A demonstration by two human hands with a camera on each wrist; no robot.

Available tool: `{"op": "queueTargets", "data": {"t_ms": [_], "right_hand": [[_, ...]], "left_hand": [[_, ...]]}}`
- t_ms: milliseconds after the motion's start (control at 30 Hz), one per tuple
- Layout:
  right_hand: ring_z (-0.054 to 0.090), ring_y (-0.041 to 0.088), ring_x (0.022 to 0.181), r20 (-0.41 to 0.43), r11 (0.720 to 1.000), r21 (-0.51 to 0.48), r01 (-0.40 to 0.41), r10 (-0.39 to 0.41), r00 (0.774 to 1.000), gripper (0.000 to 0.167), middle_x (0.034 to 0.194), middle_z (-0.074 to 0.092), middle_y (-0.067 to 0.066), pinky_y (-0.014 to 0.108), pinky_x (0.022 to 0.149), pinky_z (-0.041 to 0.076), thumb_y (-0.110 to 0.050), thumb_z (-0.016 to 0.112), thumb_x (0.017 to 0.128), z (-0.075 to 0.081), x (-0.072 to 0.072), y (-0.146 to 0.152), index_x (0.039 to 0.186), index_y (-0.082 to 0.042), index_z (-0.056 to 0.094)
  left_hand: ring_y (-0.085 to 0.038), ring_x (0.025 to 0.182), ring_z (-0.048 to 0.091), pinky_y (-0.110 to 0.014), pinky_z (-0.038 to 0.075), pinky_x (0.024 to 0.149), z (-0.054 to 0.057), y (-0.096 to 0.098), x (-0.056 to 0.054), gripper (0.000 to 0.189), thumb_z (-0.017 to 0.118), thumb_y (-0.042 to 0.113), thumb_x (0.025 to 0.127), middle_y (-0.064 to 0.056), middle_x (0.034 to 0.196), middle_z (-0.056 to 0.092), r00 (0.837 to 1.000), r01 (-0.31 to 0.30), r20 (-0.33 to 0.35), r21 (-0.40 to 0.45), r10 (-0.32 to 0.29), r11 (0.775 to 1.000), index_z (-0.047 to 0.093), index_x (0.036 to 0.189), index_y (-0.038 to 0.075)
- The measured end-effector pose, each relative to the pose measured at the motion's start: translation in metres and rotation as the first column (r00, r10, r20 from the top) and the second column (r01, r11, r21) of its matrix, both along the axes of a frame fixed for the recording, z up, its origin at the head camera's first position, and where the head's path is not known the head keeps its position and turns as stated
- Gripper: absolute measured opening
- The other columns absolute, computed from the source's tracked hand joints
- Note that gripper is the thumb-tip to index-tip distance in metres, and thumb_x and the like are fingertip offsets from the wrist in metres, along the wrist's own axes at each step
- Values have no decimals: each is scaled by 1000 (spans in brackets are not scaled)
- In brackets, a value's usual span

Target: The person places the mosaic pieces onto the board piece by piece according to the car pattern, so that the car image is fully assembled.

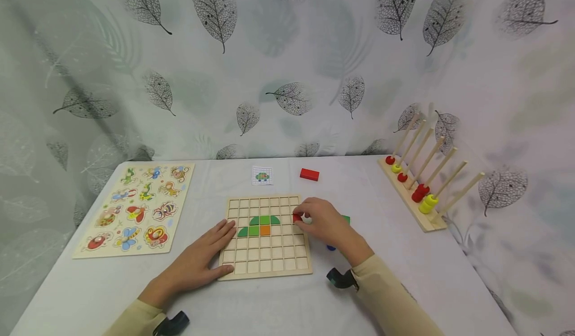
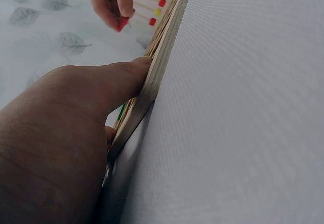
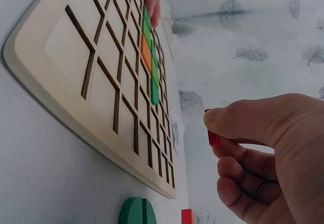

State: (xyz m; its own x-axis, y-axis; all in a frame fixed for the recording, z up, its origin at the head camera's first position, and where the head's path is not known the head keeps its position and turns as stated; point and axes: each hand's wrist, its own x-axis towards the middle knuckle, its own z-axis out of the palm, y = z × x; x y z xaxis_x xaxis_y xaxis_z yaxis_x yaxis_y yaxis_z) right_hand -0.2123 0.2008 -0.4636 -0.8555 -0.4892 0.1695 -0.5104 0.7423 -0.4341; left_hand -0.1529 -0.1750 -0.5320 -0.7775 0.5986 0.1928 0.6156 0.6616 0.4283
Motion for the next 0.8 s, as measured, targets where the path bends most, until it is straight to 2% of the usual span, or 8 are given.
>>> {"op": "queueTargets", "data": {"t_ms": [233, 533, 800], "right_hand": [[62, 12, 89, 8, 999, 1, -36, 36, 999, 18, 101, 72, -8, 29, 75, 57, -13, 87, 94, 0, 1, -7, 111, -11, 83], [64, 15, 92, 29, 999, 2, -33, 33, 999, 21, 100, 70, -9, 30, 79, 59, -12, 88, 93, 1, 2, -19, 113, -12, 83], [64, 13, 92, 35, 999, -10, -41, 41, 999, 21, 100, 70, -10, 28, 79, 59, -11, 88, 92, -2, 1, -26, 113, -12, 84]], "left_hand": [[-29, 164, 21, -54, 31, 127, -3, 0, -1, 91, 67, 61, 101, -5, 177, 30, 1000, 3, -13, -1, -3, 1000, 39, 169, 7], [-29, 164, 20, -54, 31, 127, -3, -1, -1, 92, 70, 58, 100, -5, 177, 29, 1000, 11, -10, 10, -11, 1000, 38, 169, 6], [-30, 164, 21, -55, 32, 127, 0, -1, 0, 93, 71, 57, 99, -7, 177, 30, 1000, 11, -10, 9, -11, 1000, 39, 168, 4]]}}
